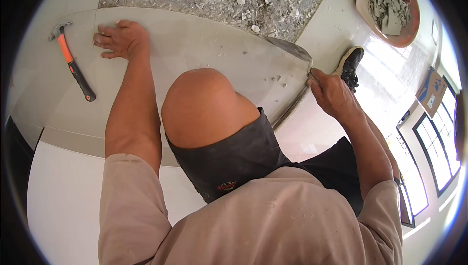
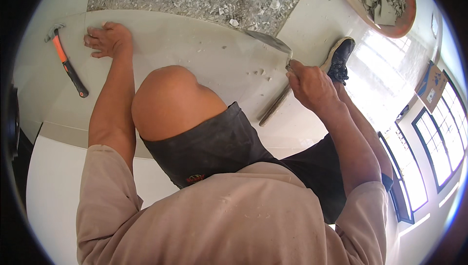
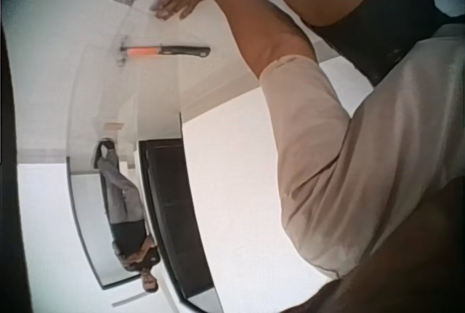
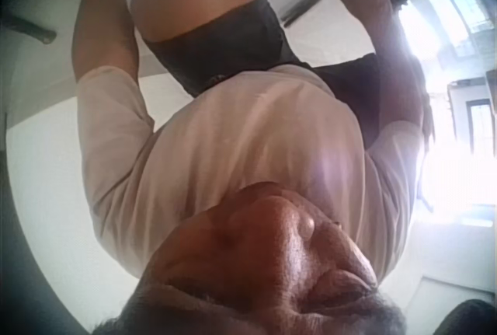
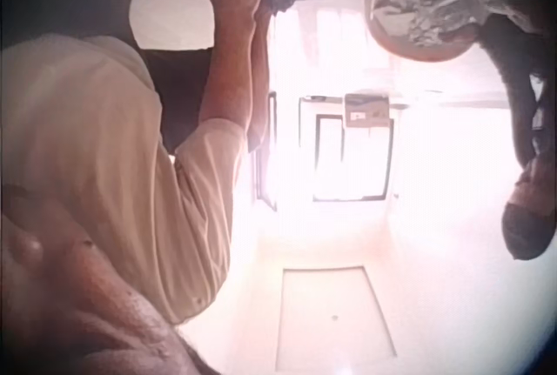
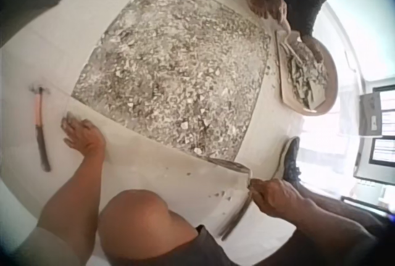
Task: The person uses a trowel and a hammer to chip away and remove debris from a section of tiled flooring, then clears the loose material by hand.
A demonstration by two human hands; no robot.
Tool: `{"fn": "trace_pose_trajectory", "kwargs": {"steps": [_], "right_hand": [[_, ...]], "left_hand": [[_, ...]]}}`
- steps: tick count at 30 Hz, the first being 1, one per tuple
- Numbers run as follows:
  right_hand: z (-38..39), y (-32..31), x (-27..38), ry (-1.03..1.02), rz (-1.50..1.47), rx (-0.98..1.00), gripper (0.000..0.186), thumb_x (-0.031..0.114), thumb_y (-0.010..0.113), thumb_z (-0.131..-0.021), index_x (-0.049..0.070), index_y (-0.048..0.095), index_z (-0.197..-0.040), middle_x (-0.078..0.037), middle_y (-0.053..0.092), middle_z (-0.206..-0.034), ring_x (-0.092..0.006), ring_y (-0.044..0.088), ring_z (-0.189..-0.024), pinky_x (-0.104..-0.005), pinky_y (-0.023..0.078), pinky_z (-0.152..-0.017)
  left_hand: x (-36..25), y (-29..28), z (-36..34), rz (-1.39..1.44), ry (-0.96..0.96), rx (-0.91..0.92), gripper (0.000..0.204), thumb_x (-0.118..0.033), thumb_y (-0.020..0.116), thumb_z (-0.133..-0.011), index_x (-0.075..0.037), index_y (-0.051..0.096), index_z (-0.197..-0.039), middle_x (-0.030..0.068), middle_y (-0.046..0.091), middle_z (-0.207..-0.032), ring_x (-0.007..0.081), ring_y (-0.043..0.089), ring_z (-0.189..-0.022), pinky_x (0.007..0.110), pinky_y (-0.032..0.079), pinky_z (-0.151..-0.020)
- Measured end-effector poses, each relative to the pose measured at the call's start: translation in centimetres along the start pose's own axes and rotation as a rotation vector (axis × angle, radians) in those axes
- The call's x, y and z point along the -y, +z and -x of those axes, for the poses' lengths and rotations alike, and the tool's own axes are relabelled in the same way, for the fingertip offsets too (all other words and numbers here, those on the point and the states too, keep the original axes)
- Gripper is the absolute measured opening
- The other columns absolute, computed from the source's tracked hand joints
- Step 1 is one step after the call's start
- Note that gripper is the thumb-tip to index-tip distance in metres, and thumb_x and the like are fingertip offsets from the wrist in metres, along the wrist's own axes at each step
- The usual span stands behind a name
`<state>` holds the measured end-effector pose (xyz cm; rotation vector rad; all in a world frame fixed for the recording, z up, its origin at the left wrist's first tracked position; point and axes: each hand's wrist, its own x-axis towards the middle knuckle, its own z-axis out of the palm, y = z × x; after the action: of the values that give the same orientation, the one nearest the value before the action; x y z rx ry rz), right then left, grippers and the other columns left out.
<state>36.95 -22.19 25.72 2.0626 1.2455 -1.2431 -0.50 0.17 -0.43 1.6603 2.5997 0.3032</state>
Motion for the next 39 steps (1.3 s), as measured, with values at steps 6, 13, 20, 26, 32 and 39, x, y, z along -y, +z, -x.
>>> {"fn": "trace_pose_trajectory", "kwargs": {"steps": [6, 13, 20, 26, 32, 39], "right_hand": [[0.6, 0.3, -0.9, 0.021, 0.004, 0.011, 0.025, 0.023, 0.055, -0.098, 0.006, 0.061, -0.115, -0.028, 0.069, -0.087, -0.0489, 0.067, -0.091, -0.0574, 0.052, -0.084], [1.4, 1.0, -2.4, 0.052, 0.107, -0.007, 0.025, 0.025, 0.054, -0.098, 0.008, 0.061, -0.115, -0.027, 0.069, -0.087, -0.0471, 0.068, -0.089, -0.0562, 0.053, -0.082], [3.6, 2.8, -2.4, 0.024, 0.087, -0.387, 0.027, 0.020, 0.053, -0.100, 0.002, 0.054, -0.120, -0.030, 0.068, -0.095, -0.0484, 0.067, -0.087, -0.0559, 0.052, -0.082], [1.9, 8.9, -2.6, 0.637, -1.032, -0.164, 0.027, 0.032, 0.053, -0.105, 0.005, 0.049, -0.103, -0.007, 0.055, -0.070, -0.0155, 0.051, -0.045, -0.0318, 0.044, -0.040], [0.0, 14.1, -2.6, 0.556, -1.537, -0.232, 0.031, 0.036, 0.050, -0.105, 0.005, 0.048, -0.107, -0.004, 0.051, -0.069, -0.0130, 0.049, -0.047, -0.0306, 0.043, -0.040], [-2.6, 13.7, -0.2, 0.364, -1.638, -0.244, 0.028, 0.034, 0.051, -0.105, 0.007, 0.053, -0.108, -0.004, 0.055, -0.074, -0.0134, 0.051, -0.050, -0.0320, 0.045, -0.044]], "left_hand": [[-0.3, -0.2, 0.2, -0.007, 0.018, -0.003, 0.062, -0.035, 0.042, -0.100, -0.002, 0.027, -0.151, 0.0211, 0.021, -0.160, 0.0381, 0.011, -0.154, 0.067, 0.010, -0.118], [-0.1, -0.3, 0.3, 0.002, 0.016, 0.009, 0.061, -0.035, 0.042, -0.100, -0.003, 0.027, -0.151, 0.0210, 0.021, -0.160, 0.0376, 0.009, -0.154, 0.067, 0.011, -0.118], [-0.7, -0.8, 0.3, -0.020, -0.001, 0.018, 0.060, -0.034, 0.042, -0.100, -0.003, 0.027, -0.150, 0.0202, 0.022, -0.159, 0.0371, 0.010, -0.154, 0.065, 0.011, -0.118], [0.4, 0.0, -0.1, -0.049, -0.019, -0.031, 0.062, -0.034, 0.042, -0.100, -0.004, 0.028, -0.152, 0.0200, 0.026, -0.159, 0.0360, 0.013, -0.154, 0.064, 0.012, -0.118], [-0.5, -0.4, 0.1, -0.027, -0.026, -0.012, 0.061, -0.034, 0.041, -0.100, -0.004, 0.028, -0.152, 0.0193, 0.025, -0.161, 0.0349, 0.015, -0.154, 0.063, 0.012, -0.119], [-1.2, -0.7, 0.2, -0.043, -0.040, -0.026, 0.062, -0.037, 0.041, -0.100, -0.008, 0.032, -0.154, 0.0173, 0.027, -0.162, 0.0319, 0.019, -0.154, 0.062, 0.015, -0.119]]}}
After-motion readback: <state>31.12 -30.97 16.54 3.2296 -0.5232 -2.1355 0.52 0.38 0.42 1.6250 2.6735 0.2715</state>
